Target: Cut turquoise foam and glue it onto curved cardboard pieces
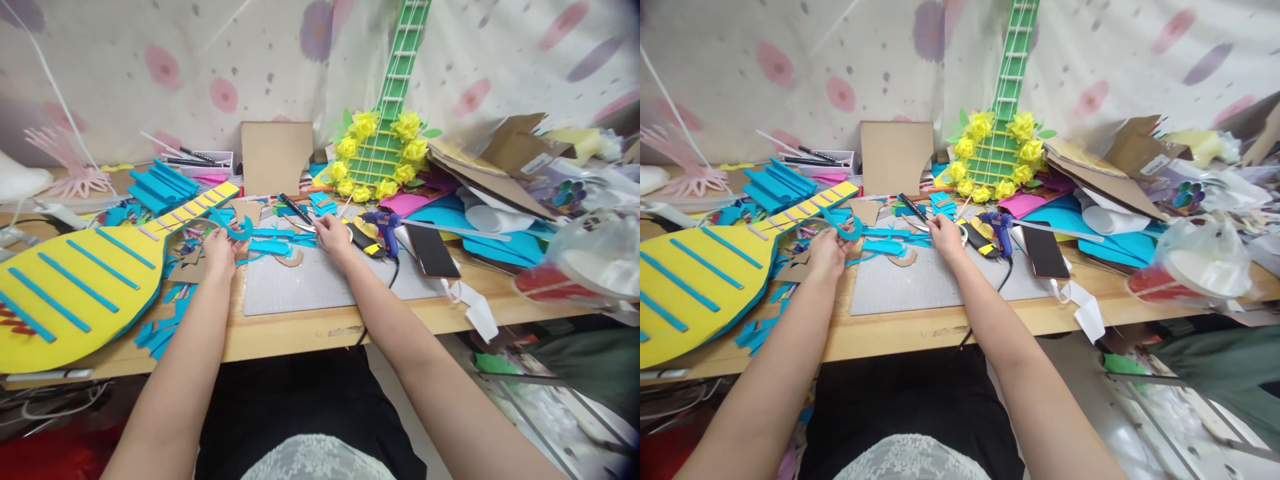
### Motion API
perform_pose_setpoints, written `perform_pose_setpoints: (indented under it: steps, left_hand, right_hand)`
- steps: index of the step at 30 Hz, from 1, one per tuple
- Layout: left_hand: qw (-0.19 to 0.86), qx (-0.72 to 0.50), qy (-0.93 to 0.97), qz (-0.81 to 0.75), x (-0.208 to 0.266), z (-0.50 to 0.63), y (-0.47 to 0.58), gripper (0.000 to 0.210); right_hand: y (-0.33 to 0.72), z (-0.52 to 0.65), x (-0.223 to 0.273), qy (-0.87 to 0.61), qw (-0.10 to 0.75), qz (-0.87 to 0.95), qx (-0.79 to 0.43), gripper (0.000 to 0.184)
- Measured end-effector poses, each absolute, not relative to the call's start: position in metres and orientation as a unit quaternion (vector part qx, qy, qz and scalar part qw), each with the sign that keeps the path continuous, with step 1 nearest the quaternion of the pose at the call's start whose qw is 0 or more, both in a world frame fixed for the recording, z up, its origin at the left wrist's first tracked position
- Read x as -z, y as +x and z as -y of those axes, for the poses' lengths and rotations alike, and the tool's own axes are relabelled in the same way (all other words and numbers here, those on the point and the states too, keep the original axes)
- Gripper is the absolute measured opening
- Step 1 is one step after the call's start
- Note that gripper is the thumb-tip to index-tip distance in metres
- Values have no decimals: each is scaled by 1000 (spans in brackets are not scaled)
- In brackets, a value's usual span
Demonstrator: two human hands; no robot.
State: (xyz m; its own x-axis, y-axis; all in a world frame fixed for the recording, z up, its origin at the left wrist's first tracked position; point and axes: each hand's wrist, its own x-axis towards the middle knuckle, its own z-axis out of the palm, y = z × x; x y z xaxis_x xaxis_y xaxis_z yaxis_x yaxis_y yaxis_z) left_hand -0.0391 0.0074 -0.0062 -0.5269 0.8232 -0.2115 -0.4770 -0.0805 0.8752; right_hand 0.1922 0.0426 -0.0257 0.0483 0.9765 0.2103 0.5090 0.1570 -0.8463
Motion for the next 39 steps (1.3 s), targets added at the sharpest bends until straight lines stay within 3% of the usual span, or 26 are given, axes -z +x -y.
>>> perform_pose_setpoints:
  steps: [8, 13, 17, 25, 31, 39]
  left_hand:
    - [416, -699, 240, -529, 11, -6, -49, 4]
    - [397, -688, 236, -559, 13, -5, -49, 3]
    - [389, -683, 255, -563, 15, -6, -46, 6]
    - [410, -691, 276, -527, 19, -8, -40, 5]
    - [450, -688, 237, -517, 14, -6, -36, 5]
    - [420, -670, 339, -510, 21, -7, -40, 10]
  right_hand:
    - [188, -26, 12, -593, 315, 713, -201, 29]
    - [185, -12, 10, -414, 220, 855, -221, 48]
    - [181, -9, 12, -367, 193, 886, -209, 35]
    - [182, -11, 13, -421, 310, 827, -206, 15]
    - [184, -18, 19, -573, 393, 682, -230, 21]
    - [187, -25, 21, -601, 423, 629, -252, 22]
